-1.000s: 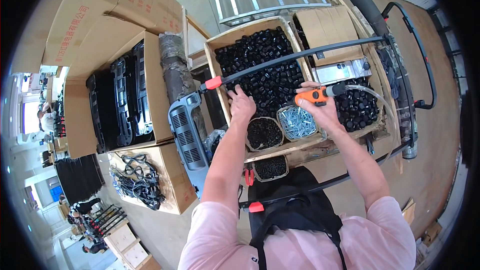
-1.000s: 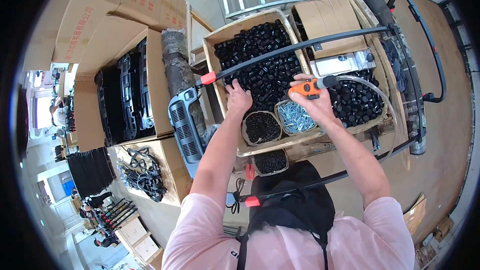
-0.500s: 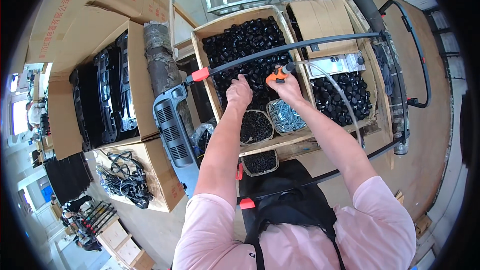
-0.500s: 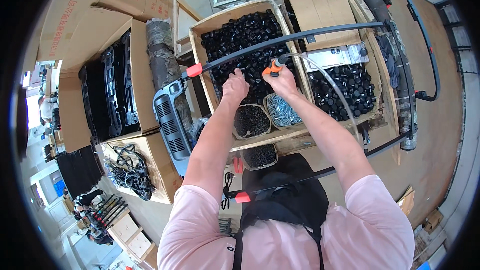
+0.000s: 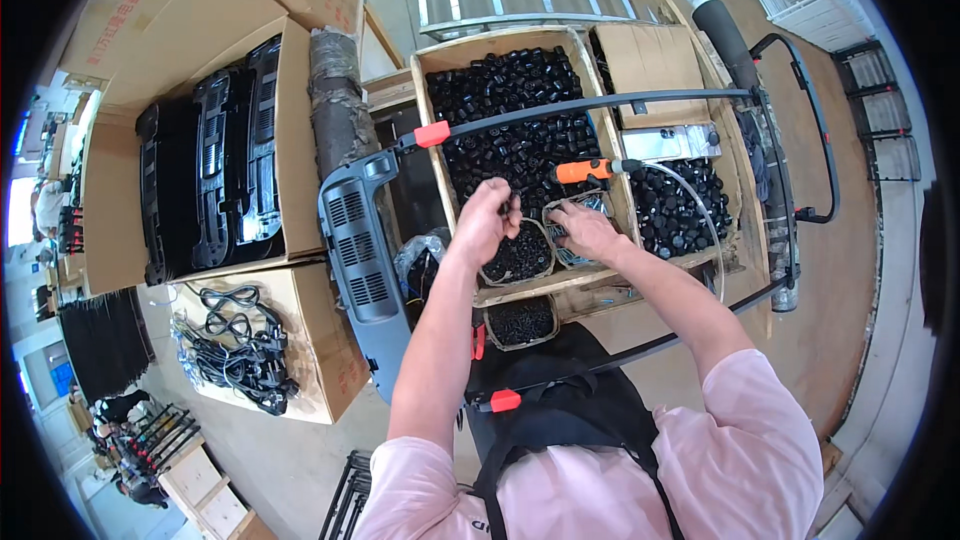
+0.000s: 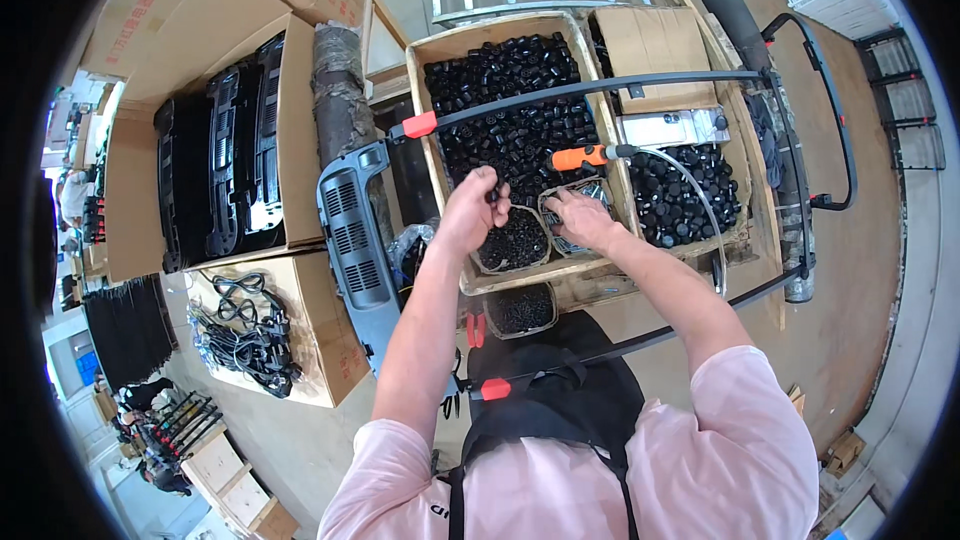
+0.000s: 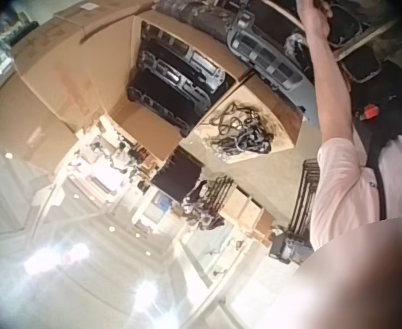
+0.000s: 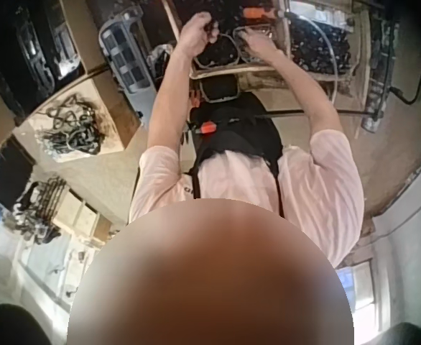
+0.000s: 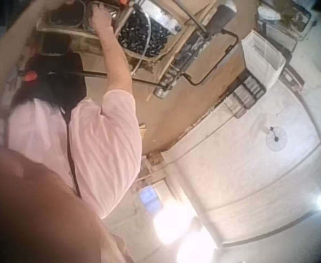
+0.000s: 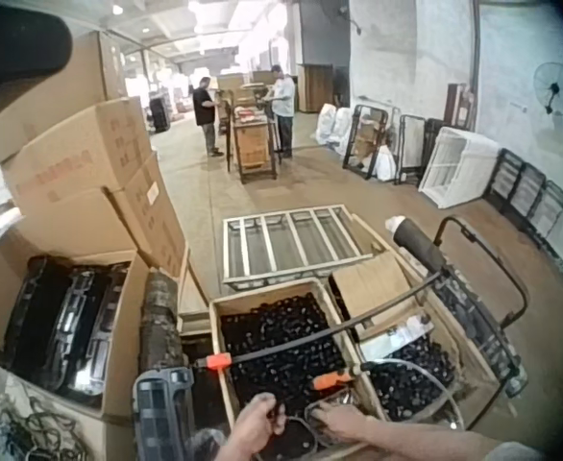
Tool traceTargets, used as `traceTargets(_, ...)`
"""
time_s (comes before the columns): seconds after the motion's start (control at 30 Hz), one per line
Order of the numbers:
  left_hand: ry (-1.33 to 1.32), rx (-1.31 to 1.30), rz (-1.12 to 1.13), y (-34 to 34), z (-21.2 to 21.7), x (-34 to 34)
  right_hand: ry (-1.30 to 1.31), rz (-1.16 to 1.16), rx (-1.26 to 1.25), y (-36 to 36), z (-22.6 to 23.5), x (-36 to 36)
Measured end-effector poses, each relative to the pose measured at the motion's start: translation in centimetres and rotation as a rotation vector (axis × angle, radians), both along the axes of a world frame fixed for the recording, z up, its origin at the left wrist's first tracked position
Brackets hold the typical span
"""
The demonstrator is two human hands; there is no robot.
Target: Assembling the internal wires and external plastic housing of a handheld power tool using an electric screwdriver.
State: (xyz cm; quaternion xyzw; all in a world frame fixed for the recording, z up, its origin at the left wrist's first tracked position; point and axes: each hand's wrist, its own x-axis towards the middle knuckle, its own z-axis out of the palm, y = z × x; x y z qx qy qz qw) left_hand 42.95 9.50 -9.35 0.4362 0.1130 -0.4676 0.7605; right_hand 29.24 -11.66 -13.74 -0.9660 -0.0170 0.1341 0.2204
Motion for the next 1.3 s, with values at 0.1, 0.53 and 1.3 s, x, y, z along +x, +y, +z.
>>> traceTargets(0.1,-0.027,-0.056,-0.011,2.1,1.0,-3.0,0.119,0.094,-0.037,0.1,-1.3,0.6)
traceTargets(0.53,-0.082,-0.012,0.037,8.4,3.7,-10.8,0.116,-0.195,-0.031,0.0,-0.9,-0.4)
traceTargets(1.3,-0.261,0.089,-0.128,10.0,3.7,-14.4,-0.167,0.025,0.323,5.6,14.1,-3.3)
